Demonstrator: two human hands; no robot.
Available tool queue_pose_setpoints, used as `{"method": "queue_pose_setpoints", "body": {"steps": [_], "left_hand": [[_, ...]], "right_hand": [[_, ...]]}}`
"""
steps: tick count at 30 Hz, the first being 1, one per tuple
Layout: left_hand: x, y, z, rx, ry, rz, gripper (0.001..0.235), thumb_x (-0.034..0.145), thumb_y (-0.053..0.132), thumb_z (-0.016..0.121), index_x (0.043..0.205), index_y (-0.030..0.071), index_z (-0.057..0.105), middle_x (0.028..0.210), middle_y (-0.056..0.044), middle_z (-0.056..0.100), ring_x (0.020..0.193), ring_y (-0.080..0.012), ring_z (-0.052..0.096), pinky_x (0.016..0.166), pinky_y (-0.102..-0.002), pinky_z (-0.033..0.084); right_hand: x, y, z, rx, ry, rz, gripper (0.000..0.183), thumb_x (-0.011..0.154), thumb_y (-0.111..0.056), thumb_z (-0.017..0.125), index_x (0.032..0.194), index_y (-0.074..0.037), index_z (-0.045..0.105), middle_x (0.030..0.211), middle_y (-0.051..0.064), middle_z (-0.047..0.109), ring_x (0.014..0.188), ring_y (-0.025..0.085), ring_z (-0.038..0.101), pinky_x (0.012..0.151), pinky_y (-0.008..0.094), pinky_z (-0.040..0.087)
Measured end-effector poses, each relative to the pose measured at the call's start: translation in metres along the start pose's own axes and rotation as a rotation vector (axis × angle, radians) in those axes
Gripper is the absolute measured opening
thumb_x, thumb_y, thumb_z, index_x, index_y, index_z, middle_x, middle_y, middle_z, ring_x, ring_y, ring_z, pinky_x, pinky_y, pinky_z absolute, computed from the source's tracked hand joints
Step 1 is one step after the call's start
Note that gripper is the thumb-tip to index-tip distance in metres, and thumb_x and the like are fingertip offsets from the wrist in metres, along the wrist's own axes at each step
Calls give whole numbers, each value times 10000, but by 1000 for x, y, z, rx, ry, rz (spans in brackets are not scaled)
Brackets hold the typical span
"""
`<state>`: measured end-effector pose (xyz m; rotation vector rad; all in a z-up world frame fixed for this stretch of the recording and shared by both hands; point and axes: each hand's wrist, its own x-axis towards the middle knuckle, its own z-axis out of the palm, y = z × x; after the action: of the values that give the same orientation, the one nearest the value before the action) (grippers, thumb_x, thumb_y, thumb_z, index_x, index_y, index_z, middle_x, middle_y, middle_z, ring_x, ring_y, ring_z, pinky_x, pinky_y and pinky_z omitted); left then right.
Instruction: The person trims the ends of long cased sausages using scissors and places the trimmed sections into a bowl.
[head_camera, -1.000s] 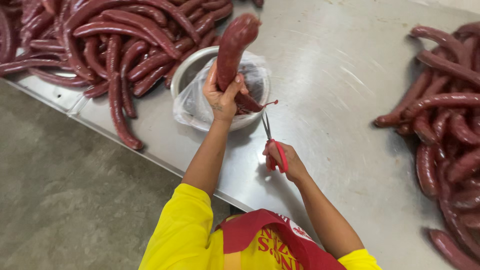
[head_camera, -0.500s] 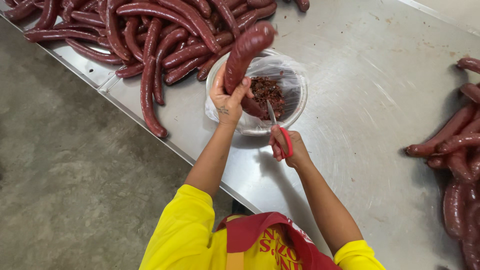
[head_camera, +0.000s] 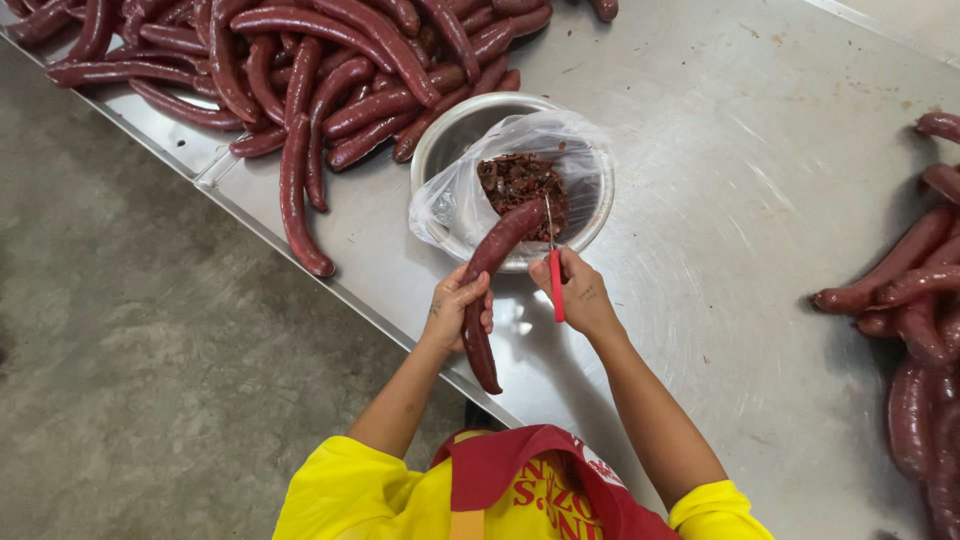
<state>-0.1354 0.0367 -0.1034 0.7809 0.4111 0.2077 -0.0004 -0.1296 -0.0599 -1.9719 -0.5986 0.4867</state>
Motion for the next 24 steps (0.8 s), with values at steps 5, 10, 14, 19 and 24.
{"method": "queue_pose_setpoints", "body": {"steps": [5, 10, 14, 19, 24], "left_hand": [[-10, 3, -6, -7, -94, -91, 364, 935, 222, 688, 1258, 94, 579, 660, -50, 573, 433, -139, 546, 397, -307, 488], [-11, 15, -13, 227, -193, -132, 398, 930, 134, 701, 1303, 32, 606, 655, -49, 580, 444, -120, 550, 391, -287, 483], [-12, 24, -20, 265, -178, -174, 412, 910, 106, 708, 1304, 29, 613, 642, -50, 580, 428, -124, 547, 381, -290, 483], [-13, 22, -19, 257, -57, -168, 382, 900, 157, 726, 1255, 48, 636, 636, -38, 571, 416, -107, 522, 366, -282, 464], [-13, 26, -20, 222, 28, -122, 281, 907, 187, 744, 1122, 44, 632, 642, -29, 561, 416, -102, 509, 367, -285, 461]], "right_hand": [[-12, -13, -4, -172, 10, 18, 663, 838, -654, 676, 1048, -27, 637, 840, 94, 707, 816, 206, 694, 755, 342, 533], [-19, -22, -11, -303, -1, -45, 716, 817, -641, 732, 1138, -13, 608, 809, 107, 687, 779, 226, 659, 715, 365, 504], [-22, -26, -16, -185, -72, 168, 572, 803, -600, 734, 949, -47, 722, 693, 58, 656, 651, 163, 604, 609, 325, 478], [-19, -20, -7, -114, -42, 231, 485, 809, -540, 760, 840, -57, 755, 583, 26, 586, 559, 125, 524, 525, 308, 413], [-7, 2, 3, 135, -36, 290, 537, 829, -534, 763, 766, -2, 714, 517, 26, 528, 413, 120, 495, 393, 292, 400]]}}
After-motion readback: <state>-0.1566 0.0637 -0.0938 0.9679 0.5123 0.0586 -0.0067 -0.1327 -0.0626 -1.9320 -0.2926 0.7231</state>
